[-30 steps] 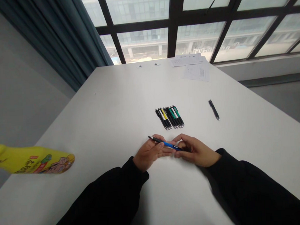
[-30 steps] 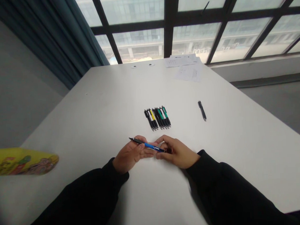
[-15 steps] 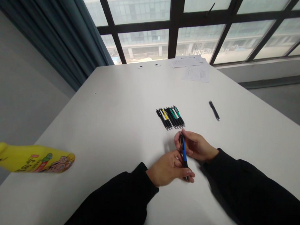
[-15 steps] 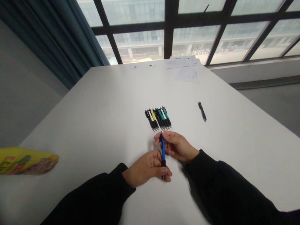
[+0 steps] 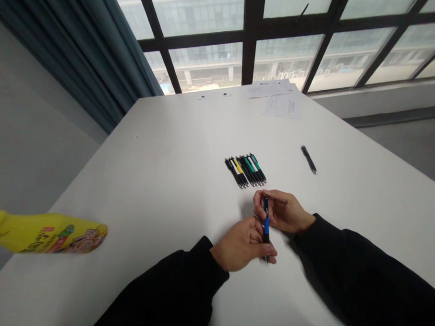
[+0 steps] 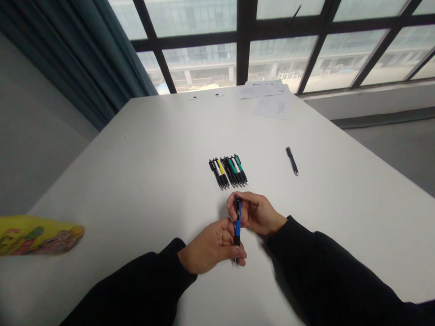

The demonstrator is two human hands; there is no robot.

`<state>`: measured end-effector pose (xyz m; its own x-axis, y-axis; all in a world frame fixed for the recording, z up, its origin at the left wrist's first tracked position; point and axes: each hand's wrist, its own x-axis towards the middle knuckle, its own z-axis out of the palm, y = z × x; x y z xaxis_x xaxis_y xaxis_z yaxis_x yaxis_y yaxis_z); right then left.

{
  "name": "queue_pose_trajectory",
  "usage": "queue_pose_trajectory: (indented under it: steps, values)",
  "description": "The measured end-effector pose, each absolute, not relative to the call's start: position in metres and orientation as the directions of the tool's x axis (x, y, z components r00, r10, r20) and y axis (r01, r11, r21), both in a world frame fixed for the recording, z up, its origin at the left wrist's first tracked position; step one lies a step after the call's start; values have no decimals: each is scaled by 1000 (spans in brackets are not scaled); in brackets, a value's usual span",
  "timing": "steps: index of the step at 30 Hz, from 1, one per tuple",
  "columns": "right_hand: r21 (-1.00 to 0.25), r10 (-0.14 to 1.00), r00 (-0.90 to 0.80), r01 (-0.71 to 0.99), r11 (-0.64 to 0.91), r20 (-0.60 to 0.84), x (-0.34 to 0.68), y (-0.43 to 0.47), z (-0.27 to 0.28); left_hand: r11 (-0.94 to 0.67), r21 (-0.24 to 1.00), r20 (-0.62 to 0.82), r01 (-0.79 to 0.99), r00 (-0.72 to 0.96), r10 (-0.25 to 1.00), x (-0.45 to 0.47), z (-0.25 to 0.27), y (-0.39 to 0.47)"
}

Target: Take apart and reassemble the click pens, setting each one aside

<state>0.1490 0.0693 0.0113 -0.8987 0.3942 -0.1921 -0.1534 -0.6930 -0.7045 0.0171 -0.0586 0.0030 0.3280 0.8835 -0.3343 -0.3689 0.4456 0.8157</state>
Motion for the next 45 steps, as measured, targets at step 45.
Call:
queue_pose_trajectory:
  steps: [45]
  values:
    - [-442,951,-95,869,223,293,245,157,1,367,785,-340,-499,148,929,-5,2,-49]
